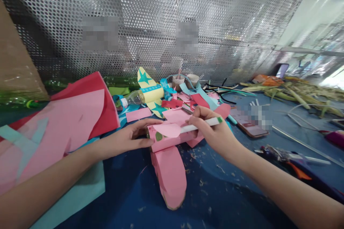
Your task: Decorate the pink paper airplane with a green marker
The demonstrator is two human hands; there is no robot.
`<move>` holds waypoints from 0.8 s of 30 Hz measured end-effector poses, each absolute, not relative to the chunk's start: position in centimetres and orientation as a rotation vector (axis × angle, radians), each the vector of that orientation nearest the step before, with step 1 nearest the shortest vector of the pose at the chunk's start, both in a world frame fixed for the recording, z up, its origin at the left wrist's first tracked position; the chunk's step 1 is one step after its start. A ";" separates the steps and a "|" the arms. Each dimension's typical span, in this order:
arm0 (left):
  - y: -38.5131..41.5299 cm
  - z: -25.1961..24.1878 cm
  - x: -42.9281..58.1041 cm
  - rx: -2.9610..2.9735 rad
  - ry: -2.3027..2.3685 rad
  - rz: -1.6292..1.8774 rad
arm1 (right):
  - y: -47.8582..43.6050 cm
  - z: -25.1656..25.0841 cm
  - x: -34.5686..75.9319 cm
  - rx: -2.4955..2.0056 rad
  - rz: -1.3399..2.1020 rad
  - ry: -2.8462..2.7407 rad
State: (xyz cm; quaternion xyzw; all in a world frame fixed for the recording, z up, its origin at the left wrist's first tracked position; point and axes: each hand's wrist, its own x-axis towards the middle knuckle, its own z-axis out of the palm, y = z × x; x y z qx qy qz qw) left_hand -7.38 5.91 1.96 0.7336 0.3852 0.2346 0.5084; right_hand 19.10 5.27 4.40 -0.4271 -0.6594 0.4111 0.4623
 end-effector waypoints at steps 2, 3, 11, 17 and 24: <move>5.9 2.0 -7.4 1.776 0.938 0.557 | 5.3 4.4 19.1 -1.057 1.008 -1.619; 5.9 2.0 -7.4 1.777 0.937 0.555 | 5.3 4.4 19.1 -1.058 1.005 -1.613; 5.9 2.1 -7.3 1.776 0.935 0.553 | 5.2 4.5 19.1 -1.066 1.023 -1.596; 5.9 1.9 -7.4 1.769 0.914 0.562 | 5.3 4.5 19.1 -1.053 1.045 -1.586; 6.0 1.8 -7.4 1.732 0.941 0.558 | 6.0 4.3 19.7 -0.934 1.029 -1.354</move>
